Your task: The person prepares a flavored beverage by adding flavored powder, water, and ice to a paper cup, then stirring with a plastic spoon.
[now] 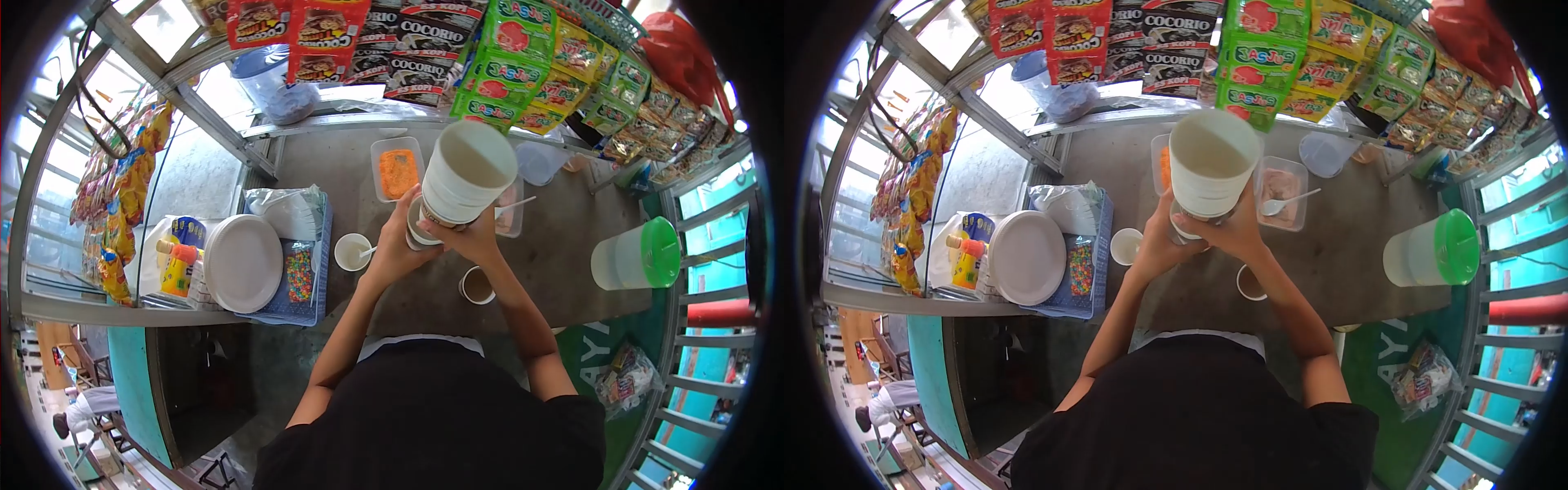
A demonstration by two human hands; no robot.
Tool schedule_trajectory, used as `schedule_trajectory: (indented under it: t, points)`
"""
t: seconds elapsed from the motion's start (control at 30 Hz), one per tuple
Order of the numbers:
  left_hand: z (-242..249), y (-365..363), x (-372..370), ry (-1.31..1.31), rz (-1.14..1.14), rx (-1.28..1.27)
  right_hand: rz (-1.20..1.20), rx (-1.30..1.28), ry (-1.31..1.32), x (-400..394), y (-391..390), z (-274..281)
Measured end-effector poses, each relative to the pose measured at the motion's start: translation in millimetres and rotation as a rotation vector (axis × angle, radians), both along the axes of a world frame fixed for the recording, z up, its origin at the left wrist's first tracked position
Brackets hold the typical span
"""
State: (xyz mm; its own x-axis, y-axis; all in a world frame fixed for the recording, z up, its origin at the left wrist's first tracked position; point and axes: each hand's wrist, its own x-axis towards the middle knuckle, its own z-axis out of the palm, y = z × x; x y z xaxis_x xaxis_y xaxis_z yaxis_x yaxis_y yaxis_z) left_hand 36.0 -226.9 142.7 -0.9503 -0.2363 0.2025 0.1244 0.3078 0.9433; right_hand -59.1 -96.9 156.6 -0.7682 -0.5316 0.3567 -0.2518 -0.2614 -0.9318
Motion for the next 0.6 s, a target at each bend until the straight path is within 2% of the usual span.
schedule_trajectory:
  t: [0.07,0.13,0.3,0.37,0.4,0.47,0.6]
  points:
    - [-3,0,3,0.015,0.014,0.012,-0.011,0.049,0.028,1,-1,-11]
    - [-6,-1,4,0.061,0.005,0.020,-0.068,0.153,0.229,2,-2,-18]
    - [-15,-7,5,0.085,-0.069,0.114,0.005,0.089,0.091,6,-1,-24]
    - [-16,-21,8,0.145,-0.158,0.022,-0.015,0.166,0.248,4,3,-23]
    - [-8,-26,8,0.146,-0.163,0.021,-0.020,0.166,0.249,4,4,-29]
    - [20,-34,8,0.228,-0.192,0.184,-0.036,0.059,0.238,6,7,-45]
    - [50,-40,5,0.245,-0.152,0.086,0.010,0.094,0.065,8,19,-47]
